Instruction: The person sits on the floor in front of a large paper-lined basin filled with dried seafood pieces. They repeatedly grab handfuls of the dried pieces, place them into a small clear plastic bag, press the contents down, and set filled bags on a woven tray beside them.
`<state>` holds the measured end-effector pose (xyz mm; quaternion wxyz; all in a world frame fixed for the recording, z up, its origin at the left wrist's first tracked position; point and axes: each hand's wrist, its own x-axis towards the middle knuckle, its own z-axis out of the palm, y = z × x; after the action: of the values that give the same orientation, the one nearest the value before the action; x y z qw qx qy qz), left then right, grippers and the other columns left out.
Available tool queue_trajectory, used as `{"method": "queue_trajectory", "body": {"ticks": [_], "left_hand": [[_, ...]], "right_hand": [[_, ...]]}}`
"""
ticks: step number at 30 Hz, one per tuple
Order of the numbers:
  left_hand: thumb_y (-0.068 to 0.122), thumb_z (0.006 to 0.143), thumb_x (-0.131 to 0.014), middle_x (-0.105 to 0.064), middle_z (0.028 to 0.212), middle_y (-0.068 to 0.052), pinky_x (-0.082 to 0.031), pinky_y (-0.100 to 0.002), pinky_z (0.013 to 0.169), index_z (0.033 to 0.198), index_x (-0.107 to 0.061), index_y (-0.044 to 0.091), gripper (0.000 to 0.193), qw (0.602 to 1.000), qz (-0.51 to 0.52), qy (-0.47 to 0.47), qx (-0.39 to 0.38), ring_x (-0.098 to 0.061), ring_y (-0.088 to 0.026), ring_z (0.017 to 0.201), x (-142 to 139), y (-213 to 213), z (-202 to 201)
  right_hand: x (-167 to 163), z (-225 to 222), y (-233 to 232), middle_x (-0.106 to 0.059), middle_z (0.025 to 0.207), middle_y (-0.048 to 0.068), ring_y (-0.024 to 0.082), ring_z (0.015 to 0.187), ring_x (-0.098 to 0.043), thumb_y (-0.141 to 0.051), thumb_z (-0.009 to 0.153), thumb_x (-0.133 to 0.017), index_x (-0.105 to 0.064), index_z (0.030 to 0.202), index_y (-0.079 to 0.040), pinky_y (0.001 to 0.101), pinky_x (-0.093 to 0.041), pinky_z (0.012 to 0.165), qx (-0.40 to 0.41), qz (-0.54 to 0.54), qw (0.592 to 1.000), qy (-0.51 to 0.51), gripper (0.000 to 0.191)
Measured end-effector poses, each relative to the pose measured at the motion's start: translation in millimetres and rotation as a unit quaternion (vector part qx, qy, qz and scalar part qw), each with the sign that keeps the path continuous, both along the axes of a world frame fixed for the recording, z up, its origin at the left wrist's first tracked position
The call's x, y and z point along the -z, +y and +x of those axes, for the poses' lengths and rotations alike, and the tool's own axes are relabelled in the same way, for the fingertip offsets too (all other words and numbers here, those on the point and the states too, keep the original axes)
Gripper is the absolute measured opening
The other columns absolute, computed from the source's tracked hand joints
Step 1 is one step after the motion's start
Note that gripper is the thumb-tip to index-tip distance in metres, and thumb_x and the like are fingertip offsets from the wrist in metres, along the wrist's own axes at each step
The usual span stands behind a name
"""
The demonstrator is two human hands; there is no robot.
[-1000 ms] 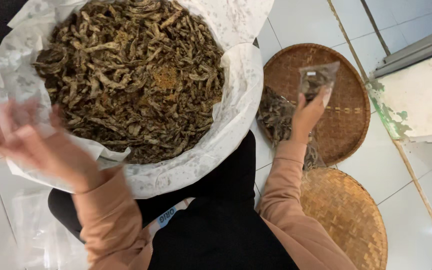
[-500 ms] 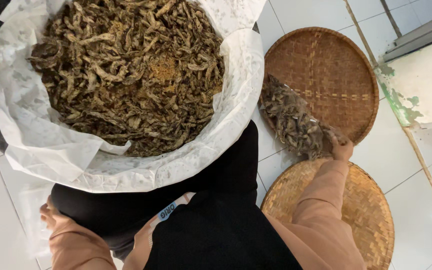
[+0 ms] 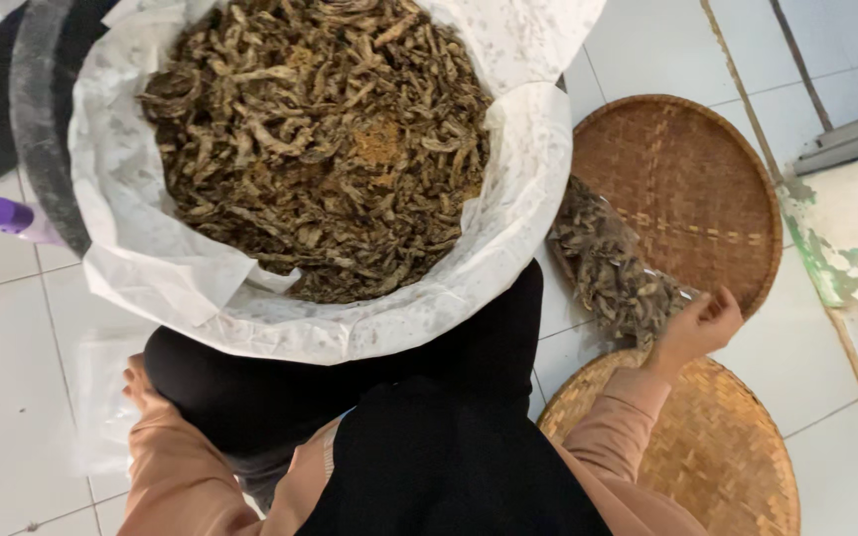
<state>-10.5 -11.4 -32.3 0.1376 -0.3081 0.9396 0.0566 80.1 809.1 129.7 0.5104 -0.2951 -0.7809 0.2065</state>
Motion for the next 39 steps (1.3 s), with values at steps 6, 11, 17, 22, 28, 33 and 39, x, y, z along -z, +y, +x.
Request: {"method": "queue_trajectory", "body": {"ticks": [6, 11, 17, 22, 28, 33, 39], "left_hand": [[0.028, 0.091, -0.066, -0.07, 0.131, 0.007, -0.05, -0.05, 0.097, 0.106, -0.079, 0.036, 0.021, 0.948, -0.044, 0.288, 0.126, -0.069, -0.024, 0.109, -0.3, -7.0, -14.1], [-0.003, 0.107, -0.059, -0.075, 0.106, -0.007, -0.057, -0.028, 0.084, 0.113, -0.071, 0.002, 0.015, 0.787, 0.142, 0.6, -0.014, -0.072, -0.016, 0.092, -81.2, -12.9, -30.0], [-0.02, 0.103, -0.068, -0.059, 0.102, -0.001, -0.056, -0.024, 0.1, 0.156, -0.05, -0.001, 0.059, 0.593, 0.41, 0.687, 0.089, -0.06, -0.011, 0.1, -238.1, 41.4, -74.3], [0.003, 0.11, -0.063, -0.061, 0.114, -0.003, -0.054, -0.02, 0.071, 0.116, -0.075, 0.006, 0.014, 0.509, 0.668, 0.512, 0.179, -0.062, -0.008, 0.083, -296.6, 182.3, -108.8], [-0.004, 0.104, -0.069, -0.066, 0.136, -0.019, -0.063, -0.039, 0.101, 0.102, -0.059, 0.008, 0.016, 0.285, 0.902, 0.308, 0.103, -0.071, -0.023, 0.115, -329.2, 294.9, -87.7], [-0.003, 0.096, -0.066, -0.075, 0.116, -0.005, -0.058, -0.022, 0.09, 0.135, -0.058, 0.008, 0.041, 0.522, 0.737, 0.359, 0.236, -0.071, -0.012, 0.106, -329.1, 269.8, -105.0], [0.01, 0.09, -0.083, -0.071, 0.084, -0.006, -0.053, -0.024, 0.066, 0.101, -0.078, 0.0, 0.015, 0.682, 0.493, 0.472, 0.263, -0.065, -0.013, 0.071, -292.7, 281.3, -198.6]], "right_hand": [[-82.9, -122.9, -127.2, -0.063, 0.128, 0.01, 0.014, 0.103, -0.068, -0.001, 0.111, -0.062, -0.067, 0.125, 0.001, 0.0264, -0.059, 0.089, -0.266, -0.093, 0.951, 0.123, 0.016], [-156.9, -185.4, -248.2, -0.06, 0.131, 0.011, 0.016, 0.106, -0.065, 0.006, 0.11, -0.061, -0.067, 0.125, 0.003, 0.0258, -0.059, 0.089, -0.485, -0.044, 0.863, 0.136, 0.015], [-207.5, -190.7, -362.0, -0.064, 0.131, 0.009, 0.019, 0.109, -0.07, 0.003, 0.106, -0.068, -0.066, 0.124, -0.001, 0.0293, -0.06, 0.095, -0.646, 0.042, 0.761, 0.041, 0.018], [-221.0, -208.7, -405.9, -0.058, 0.138, 0.012, 0.022, 0.117, -0.063, -0.014, 0.112, -0.06, -0.051, 0.145, -0.012, 0.035, -0.055, 0.098, -0.599, 0.113, 0.779, 0.145, 0.034], [-188.5, -253.4, -391.1, -0.064, 0.118, 0.009, 0.011, 0.076, -0.055, -0.023, 0.116, -0.042, -0.024, 0.159, -0.013, 0.0256, -0.044, 0.071, -0.58, -0.217, 0.746, 0.244, 0.047], [-154.9, -273.3, -361.0, -0.064, 0.104, 0.005, 0.011, 0.076, -0.052, -0.02, 0.12, -0.043, -0.027, 0.16, -0.014, 0.0225, -0.046, 0.073, -0.575, -0.021, 0.794, 0.196, 0.044], [-132.7, -320.7, -359.4, -0.061, 0.119, 0.012, 0.013, 0.084, -0.056, -0.015, 0.115, -0.05, -0.034, 0.153, -0.006, 0.0278, -0.051, 0.076, -0.509, 0.041, 0.846, 0.155, 0.042]]}}
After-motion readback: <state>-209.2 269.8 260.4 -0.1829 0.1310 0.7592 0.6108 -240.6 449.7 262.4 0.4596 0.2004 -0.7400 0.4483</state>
